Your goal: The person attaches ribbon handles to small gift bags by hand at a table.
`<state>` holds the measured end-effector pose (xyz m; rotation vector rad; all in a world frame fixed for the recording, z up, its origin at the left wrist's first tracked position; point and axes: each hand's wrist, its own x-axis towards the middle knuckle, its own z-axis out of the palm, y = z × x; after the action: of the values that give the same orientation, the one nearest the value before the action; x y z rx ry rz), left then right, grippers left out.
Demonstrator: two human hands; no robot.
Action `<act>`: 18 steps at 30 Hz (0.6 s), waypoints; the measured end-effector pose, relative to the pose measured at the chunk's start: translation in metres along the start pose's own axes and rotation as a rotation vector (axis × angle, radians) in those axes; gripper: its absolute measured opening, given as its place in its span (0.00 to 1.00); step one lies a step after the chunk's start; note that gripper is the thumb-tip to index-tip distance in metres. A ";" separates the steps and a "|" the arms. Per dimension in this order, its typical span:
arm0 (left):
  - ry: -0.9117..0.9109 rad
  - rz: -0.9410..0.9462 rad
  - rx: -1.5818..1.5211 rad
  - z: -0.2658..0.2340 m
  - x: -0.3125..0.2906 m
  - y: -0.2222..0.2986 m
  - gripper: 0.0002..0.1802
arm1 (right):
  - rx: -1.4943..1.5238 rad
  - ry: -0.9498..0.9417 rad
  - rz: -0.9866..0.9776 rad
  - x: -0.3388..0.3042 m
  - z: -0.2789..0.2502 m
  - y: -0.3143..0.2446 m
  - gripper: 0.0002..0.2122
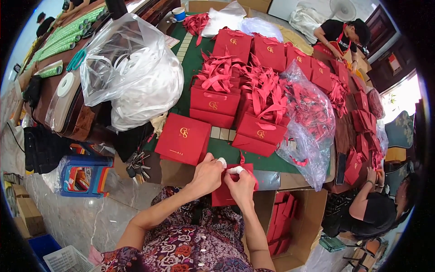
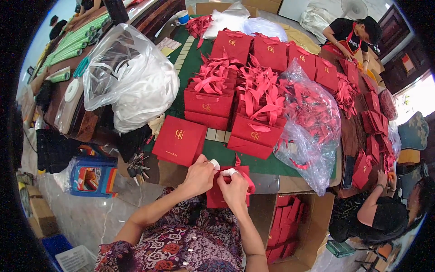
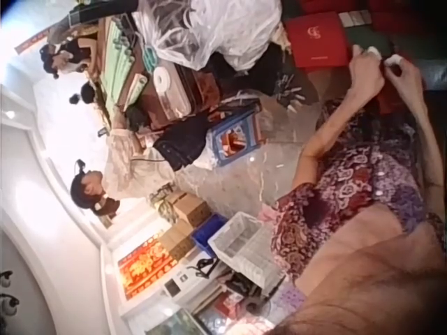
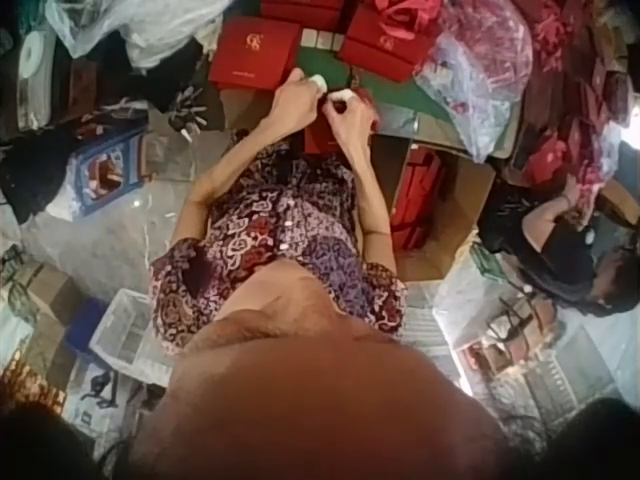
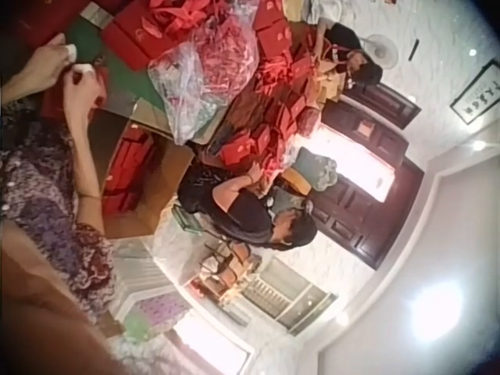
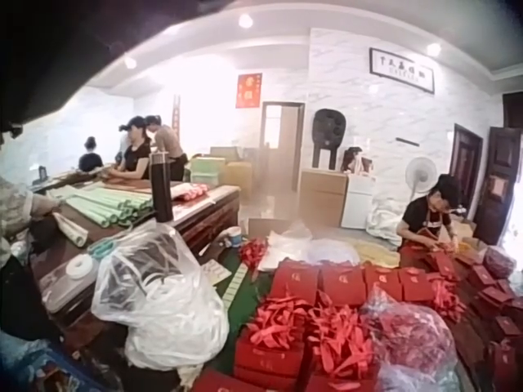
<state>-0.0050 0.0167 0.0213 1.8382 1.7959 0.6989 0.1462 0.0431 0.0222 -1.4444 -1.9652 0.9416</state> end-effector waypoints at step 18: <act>0.032 -0.009 -0.215 0.012 -0.004 -0.002 0.08 | -0.029 0.121 -0.077 -0.011 -0.002 0.001 0.11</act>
<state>0.0017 0.0127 0.0110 1.6853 1.6755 0.8855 0.1517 0.0330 0.0223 -1.3973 -1.9375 0.7769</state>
